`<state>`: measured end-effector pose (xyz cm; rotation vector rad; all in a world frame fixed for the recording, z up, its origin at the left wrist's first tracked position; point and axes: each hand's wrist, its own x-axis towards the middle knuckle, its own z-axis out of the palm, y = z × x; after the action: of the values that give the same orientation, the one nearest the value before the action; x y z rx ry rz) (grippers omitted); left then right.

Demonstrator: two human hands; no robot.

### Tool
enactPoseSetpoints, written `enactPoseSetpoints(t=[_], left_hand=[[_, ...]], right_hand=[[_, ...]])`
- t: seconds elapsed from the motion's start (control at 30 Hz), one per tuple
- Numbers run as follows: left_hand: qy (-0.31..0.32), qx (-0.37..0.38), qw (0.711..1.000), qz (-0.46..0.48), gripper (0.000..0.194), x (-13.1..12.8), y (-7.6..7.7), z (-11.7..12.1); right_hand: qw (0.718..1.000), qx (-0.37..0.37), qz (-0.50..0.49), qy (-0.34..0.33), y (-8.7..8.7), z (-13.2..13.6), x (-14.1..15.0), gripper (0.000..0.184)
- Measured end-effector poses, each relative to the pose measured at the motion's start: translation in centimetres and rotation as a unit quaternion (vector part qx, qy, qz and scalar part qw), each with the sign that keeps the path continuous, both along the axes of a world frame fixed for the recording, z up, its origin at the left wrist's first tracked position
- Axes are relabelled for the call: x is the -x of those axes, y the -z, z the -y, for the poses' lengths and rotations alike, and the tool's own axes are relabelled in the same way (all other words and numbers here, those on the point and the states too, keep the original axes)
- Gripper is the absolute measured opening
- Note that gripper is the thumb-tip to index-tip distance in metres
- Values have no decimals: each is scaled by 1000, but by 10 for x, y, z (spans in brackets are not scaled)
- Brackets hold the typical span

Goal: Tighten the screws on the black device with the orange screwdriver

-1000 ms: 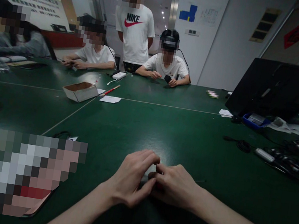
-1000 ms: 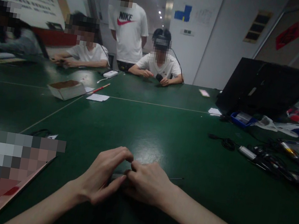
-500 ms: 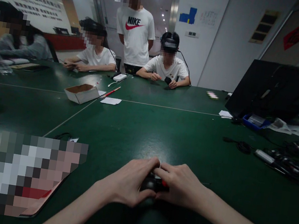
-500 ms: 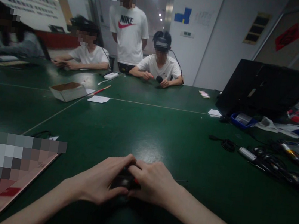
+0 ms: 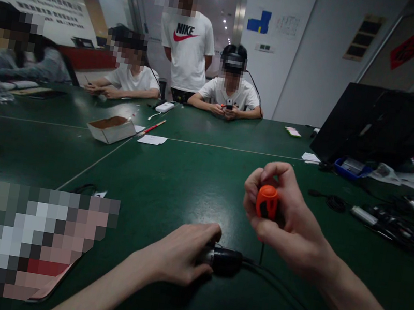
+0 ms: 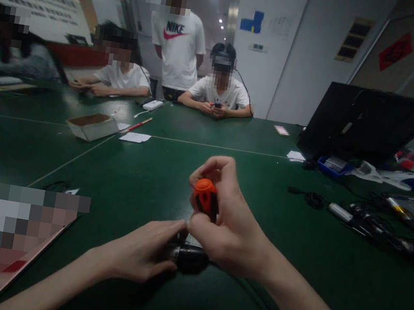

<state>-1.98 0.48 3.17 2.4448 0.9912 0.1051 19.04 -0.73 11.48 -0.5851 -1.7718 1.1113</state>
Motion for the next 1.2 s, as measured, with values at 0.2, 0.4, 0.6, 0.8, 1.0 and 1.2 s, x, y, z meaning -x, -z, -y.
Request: enactPoseSetpoints(t=[0.2, 0.4, 0.6, 0.8, 1.0, 1.2], left_hand=[[-2, -5, 1000, 30, 36, 3, 5, 3], [-28, -45, 998, 29, 27, 7, 9, 7], [-29, -56, 995, 82, 24, 4, 17, 7], [-39, -76, 989, 118, 24, 1, 25, 8], [-52, -83, 987, 127, 20, 0, 23, 10], [-34, -89, 986, 135, 17, -1, 24, 10]], right_hand=[[993, -81, 84, 7, -6, -6, 9, 30], [910, -311, 260, 87, 3, -14, 1, 32], [894, -338, 280, 92, 6, -21, -4, 28], [918, -283, 273, 40, 6, -24, -2, 26], [924, -253, 287, -2, 5, -23, -1, 26], [928, -232, 291, -36, 4, -20, 1, 25]])
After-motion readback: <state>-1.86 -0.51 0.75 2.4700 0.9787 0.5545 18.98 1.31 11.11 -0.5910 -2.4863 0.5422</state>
